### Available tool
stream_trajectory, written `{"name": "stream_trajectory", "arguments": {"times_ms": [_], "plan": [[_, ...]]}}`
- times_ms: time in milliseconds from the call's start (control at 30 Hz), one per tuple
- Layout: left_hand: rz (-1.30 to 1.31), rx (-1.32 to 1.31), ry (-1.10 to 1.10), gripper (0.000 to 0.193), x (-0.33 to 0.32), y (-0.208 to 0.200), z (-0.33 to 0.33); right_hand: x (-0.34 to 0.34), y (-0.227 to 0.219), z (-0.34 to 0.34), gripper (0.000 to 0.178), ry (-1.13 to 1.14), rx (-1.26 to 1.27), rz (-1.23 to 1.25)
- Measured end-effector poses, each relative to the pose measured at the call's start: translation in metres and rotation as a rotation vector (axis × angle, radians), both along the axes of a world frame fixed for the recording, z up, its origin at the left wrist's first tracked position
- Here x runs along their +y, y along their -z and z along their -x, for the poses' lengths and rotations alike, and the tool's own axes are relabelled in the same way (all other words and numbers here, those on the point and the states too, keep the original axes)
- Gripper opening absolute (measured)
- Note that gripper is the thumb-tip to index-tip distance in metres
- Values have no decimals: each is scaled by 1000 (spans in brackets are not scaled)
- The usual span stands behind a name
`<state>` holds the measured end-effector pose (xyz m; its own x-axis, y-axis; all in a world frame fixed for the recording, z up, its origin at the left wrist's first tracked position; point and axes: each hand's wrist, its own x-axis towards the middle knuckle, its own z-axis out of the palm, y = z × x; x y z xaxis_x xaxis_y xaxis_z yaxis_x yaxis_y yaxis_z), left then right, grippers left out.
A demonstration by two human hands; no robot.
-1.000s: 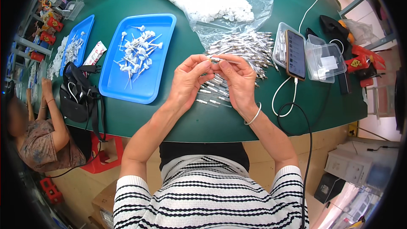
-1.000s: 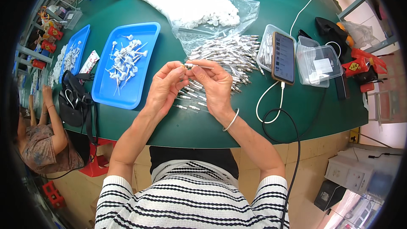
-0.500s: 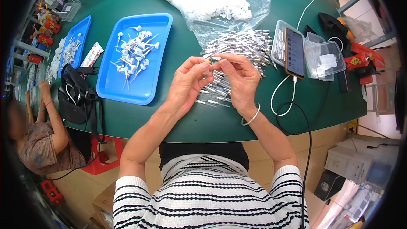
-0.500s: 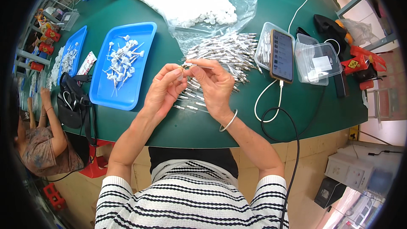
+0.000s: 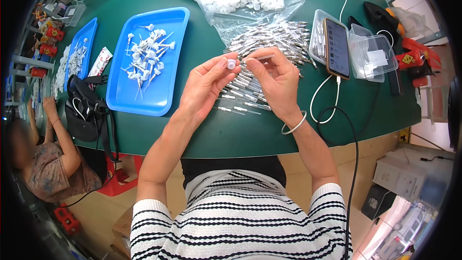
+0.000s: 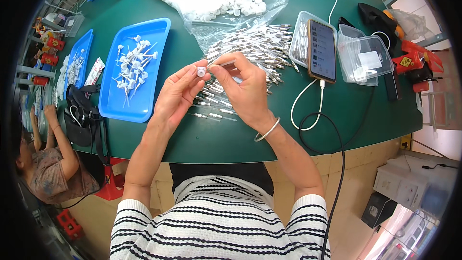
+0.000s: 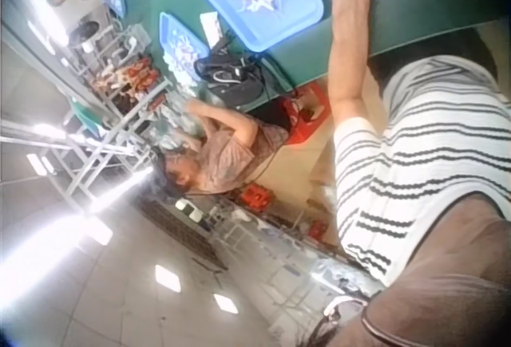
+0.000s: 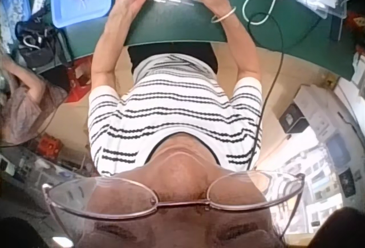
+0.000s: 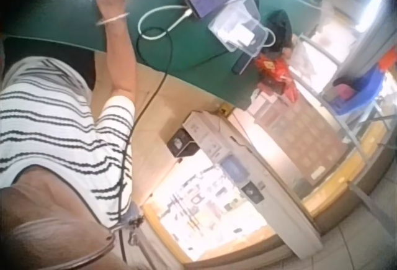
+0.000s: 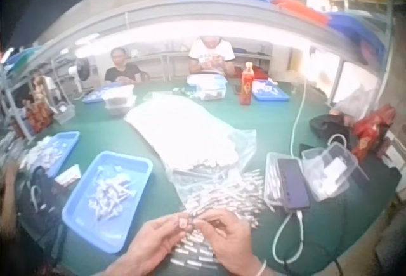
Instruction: The person repeatedly picks up small white plastic caps and clear cylindrical tubes from a green table, fits the caps onto the tubes, and places the assembled units into a blue tray. The process is performed one at a time by hand.
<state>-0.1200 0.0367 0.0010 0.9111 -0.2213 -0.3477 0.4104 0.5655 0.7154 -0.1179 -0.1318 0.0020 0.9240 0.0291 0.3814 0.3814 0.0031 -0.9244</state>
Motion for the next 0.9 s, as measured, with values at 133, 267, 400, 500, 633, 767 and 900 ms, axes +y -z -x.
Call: {"name": "stream_trajectory", "arguments": {"times_ms": [133, 267, 400, 500, 633, 767, 900], "plan": [[6, -2, 0, 28, 1, 3, -2, 0, -3, 0, 8, 17, -31, 16], [22, -5, 17, 25, 1, 5, -1, 2, 2, 0, 9, -12, -35, -30], [27, -2, 26, 22, 0, 5, 0, 2, 3, 1, 9, -38, 9, -50], [15, -4, 35, 23, 0, 4, 0, 3, 4, 0, 10, -36, 12, -65], [8, -2, 30, 24, 0, 4, 0, 3, 4, 0, 10, -39, 3, -84], [-8, -8, 14, 24, 0, 5, 0, 3, 4, 1, 10, -34, -4, -62], [-26, -20, 5, 23, 0, 5, 0, 1, 2, 2, 8, -15, -32, -3]]}}
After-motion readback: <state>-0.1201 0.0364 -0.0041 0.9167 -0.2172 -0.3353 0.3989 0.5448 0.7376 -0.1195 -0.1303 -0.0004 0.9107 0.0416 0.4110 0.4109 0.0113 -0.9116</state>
